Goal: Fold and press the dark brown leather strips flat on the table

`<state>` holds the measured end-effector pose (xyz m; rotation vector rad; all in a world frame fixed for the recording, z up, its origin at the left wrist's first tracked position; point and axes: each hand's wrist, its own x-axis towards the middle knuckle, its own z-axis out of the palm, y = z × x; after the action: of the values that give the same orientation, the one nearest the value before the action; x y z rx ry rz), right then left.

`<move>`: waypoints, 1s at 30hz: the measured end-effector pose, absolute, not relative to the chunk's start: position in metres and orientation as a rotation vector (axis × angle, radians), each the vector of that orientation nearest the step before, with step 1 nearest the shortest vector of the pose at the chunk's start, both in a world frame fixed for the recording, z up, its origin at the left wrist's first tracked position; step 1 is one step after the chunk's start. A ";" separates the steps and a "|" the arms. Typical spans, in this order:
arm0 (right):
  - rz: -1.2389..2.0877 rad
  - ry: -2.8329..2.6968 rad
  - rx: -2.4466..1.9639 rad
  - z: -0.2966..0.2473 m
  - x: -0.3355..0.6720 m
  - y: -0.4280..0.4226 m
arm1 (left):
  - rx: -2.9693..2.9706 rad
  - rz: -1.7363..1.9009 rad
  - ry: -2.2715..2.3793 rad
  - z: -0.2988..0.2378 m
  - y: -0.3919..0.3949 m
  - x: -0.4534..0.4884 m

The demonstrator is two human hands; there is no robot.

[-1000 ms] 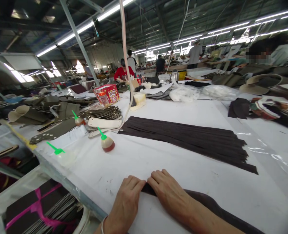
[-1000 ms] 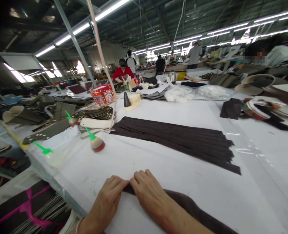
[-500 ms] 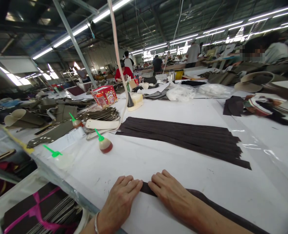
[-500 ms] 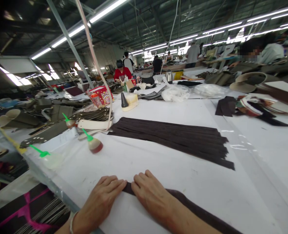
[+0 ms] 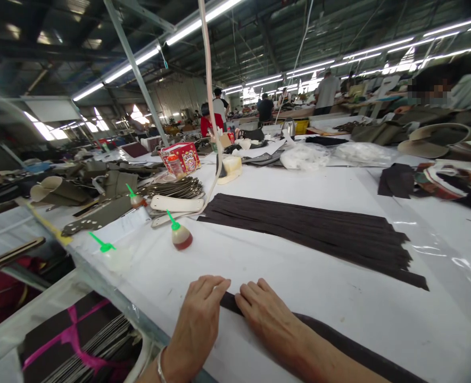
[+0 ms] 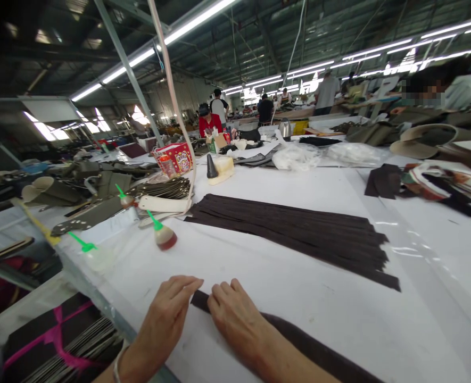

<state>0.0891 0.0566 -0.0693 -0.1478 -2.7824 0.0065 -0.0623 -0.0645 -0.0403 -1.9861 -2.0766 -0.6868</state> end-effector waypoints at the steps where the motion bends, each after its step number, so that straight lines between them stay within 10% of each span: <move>1: -0.017 -2.763 -0.161 -0.073 0.085 0.055 | -1.992 -0.697 -2.118 -0.048 -0.065 -0.058; 30: 0.064 -2.902 -0.098 -0.057 0.130 0.072 | -2.129 -0.214 -2.204 -0.054 -0.072 -0.066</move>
<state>0.1298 0.0718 -0.0569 -0.0984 -2.9022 0.0640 -0.0665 -0.0719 -0.0539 -2.1294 -2.2045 -0.2140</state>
